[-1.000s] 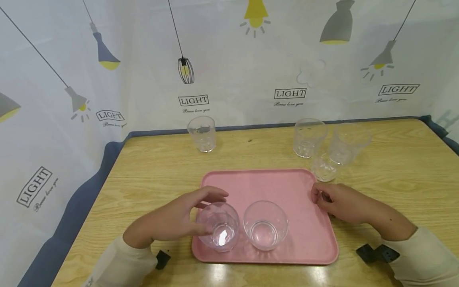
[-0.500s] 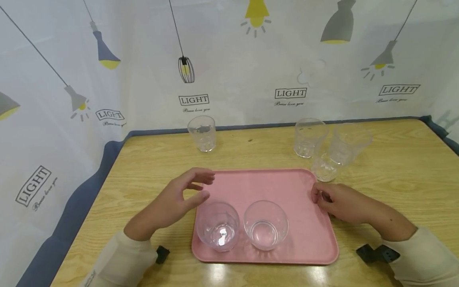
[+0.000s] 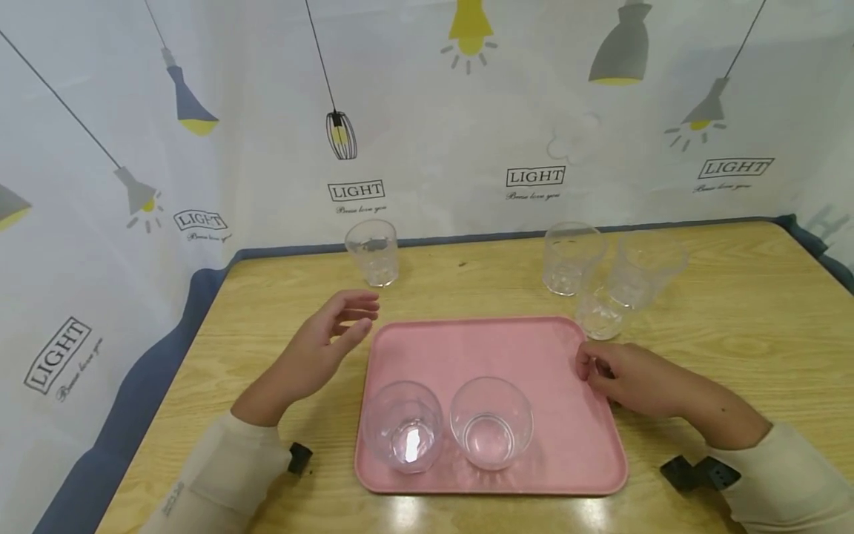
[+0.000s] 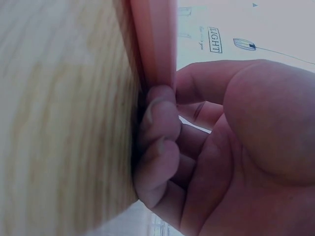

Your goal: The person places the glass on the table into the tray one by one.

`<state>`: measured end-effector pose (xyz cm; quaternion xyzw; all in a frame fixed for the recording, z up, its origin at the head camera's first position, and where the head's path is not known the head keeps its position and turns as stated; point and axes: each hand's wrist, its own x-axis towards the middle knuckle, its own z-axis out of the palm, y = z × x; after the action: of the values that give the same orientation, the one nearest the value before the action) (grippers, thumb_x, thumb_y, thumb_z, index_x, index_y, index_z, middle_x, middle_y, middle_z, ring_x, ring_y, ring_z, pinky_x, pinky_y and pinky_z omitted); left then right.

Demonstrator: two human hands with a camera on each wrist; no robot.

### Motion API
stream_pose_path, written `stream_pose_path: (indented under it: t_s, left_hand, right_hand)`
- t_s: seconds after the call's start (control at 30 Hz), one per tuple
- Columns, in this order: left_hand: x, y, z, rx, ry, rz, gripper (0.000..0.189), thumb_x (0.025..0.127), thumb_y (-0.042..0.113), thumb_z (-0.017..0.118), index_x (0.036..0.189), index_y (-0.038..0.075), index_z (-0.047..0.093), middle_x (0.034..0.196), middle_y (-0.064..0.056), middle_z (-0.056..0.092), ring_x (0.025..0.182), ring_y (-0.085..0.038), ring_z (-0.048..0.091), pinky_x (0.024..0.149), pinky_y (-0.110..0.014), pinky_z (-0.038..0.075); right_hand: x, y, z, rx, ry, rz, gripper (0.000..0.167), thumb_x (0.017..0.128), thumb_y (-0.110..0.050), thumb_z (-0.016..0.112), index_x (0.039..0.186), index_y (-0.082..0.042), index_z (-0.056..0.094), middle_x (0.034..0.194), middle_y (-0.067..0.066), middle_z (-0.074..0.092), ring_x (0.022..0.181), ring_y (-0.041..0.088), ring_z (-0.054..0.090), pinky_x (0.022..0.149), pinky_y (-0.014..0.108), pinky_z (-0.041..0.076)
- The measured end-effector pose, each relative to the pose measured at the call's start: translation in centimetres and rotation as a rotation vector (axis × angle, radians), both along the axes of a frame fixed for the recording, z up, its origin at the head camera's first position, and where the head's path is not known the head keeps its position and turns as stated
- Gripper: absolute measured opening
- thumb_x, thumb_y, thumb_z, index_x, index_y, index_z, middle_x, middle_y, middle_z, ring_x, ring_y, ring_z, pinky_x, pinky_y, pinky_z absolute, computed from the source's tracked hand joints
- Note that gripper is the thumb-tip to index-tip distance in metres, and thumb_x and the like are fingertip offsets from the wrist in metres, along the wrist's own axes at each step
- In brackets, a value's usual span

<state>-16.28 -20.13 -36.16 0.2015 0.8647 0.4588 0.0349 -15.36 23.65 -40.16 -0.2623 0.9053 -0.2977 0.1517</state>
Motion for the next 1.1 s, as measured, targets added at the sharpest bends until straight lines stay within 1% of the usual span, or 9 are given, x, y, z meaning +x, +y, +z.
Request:
stream_pose_path:
  t_s: [0.13,0.27,0.37,0.43,0.53,0.6,0.7,0.83,1.1]
  left_hand:
    - [-1.0,-0.6,-0.2,0.046,-0.037,0.019,0.04,0.106,0.029,0.049,0.142,0.012,0.046,0.136,-0.012,0.057,0.127,-0.028,0.056,0.105,-0.049,0.047]
    - [-1.9,-0.9,-0.2,0.081,-0.047,0.048,0.043,0.107,0.029,0.048,0.145,0.009,0.042,0.14,-0.013,0.053,0.128,-0.03,0.056,0.102,-0.035,0.051]
    - [-2.6,-1.0,-0.1,0.11,-0.045,0.095,0.047,0.107,0.029,0.047,0.147,0.007,0.038,0.142,-0.013,0.049,0.13,-0.03,0.054,0.099,-0.029,0.051]
    - [-3.1,-1.1,0.0,0.121,-0.045,0.135,0.049,0.107,0.03,0.046,0.149,0.007,0.035,0.144,-0.015,0.046,0.131,-0.029,0.053,0.1,-0.031,0.051]
    - [-3.8,-1.0,0.2,0.127,-0.056,0.191,0.051,0.107,0.031,0.046,0.151,0.008,0.032,0.145,-0.017,0.044,0.133,-0.029,0.051,0.104,-0.041,0.05]
    - [-4.2,-1.0,0.3,0.136,-0.065,0.216,0.052,0.107,0.029,0.046,0.152,0.008,0.03,0.147,-0.02,0.042,0.133,-0.031,0.05,0.105,-0.047,0.048]
    - [-4.9,-0.9,0.3,0.155,-0.078,0.24,0.052,0.108,0.027,0.045,0.152,0.007,0.027,0.148,-0.021,0.039,0.134,-0.035,0.049,0.106,-0.052,0.047]
    - [-5.8,-0.7,0.2,0.175,-0.088,0.278,0.053,0.108,0.03,0.041,0.153,0.009,0.024,0.15,-0.02,0.037,0.136,-0.034,0.047,0.107,-0.052,0.047]
    - [-7.4,-0.1,-0.1,0.228,-0.083,0.361,0.054,0.108,0.037,0.038,0.154,0.014,0.023,0.149,-0.018,0.036,0.137,-0.032,0.044,0.109,-0.05,0.045]
  right_hand:
    - [0.0,0.0,0.0,0.002,-0.011,-0.006,0.013,0.098,-0.004,0.054,0.094,-0.016,0.058,0.07,-0.006,0.049,0.058,0.002,0.043,0.052,0.022,0.041]
    - [0.1,0.0,0.1,0.004,-0.009,-0.009,0.013,0.097,-0.003,0.054,0.094,-0.016,0.058,0.069,-0.006,0.049,0.057,0.002,0.044,0.052,0.022,0.042]
    - [0.1,0.0,0.2,0.007,-0.009,-0.013,0.014,0.097,-0.003,0.054,0.094,-0.016,0.058,0.069,-0.006,0.049,0.057,0.002,0.044,0.052,0.022,0.042]
    - [0.1,0.0,0.2,0.007,-0.008,-0.015,0.013,0.098,-0.003,0.054,0.094,-0.016,0.058,0.069,-0.006,0.049,0.057,0.002,0.044,0.052,0.022,0.042]
    - [0.1,-0.1,0.1,0.003,-0.002,-0.008,0.013,0.098,-0.003,0.054,0.094,-0.015,0.058,0.069,-0.007,0.049,0.057,0.002,0.043,0.052,0.022,0.041]
    - [0.1,-0.1,0.1,0.0,0.002,-0.006,0.013,0.098,-0.004,0.054,0.094,-0.015,0.058,0.069,-0.007,0.048,0.057,0.001,0.043,0.051,0.021,0.04]
    - [0.0,-0.1,0.0,0.0,0.007,0.001,0.013,0.097,-0.003,0.054,0.094,-0.015,0.058,0.069,-0.007,0.048,0.057,0.001,0.042,0.051,0.022,0.04]
    - [-0.1,0.1,-0.1,0.001,0.0,0.003,0.014,0.097,-0.002,0.054,0.095,-0.015,0.058,0.069,-0.007,0.048,0.056,0.002,0.042,0.051,0.022,0.04]
    - [-0.1,0.3,-0.1,0.001,-0.017,0.003,0.015,0.095,-0.002,0.053,0.095,-0.016,0.058,0.068,-0.006,0.049,0.055,0.002,0.043,0.05,0.022,0.041]
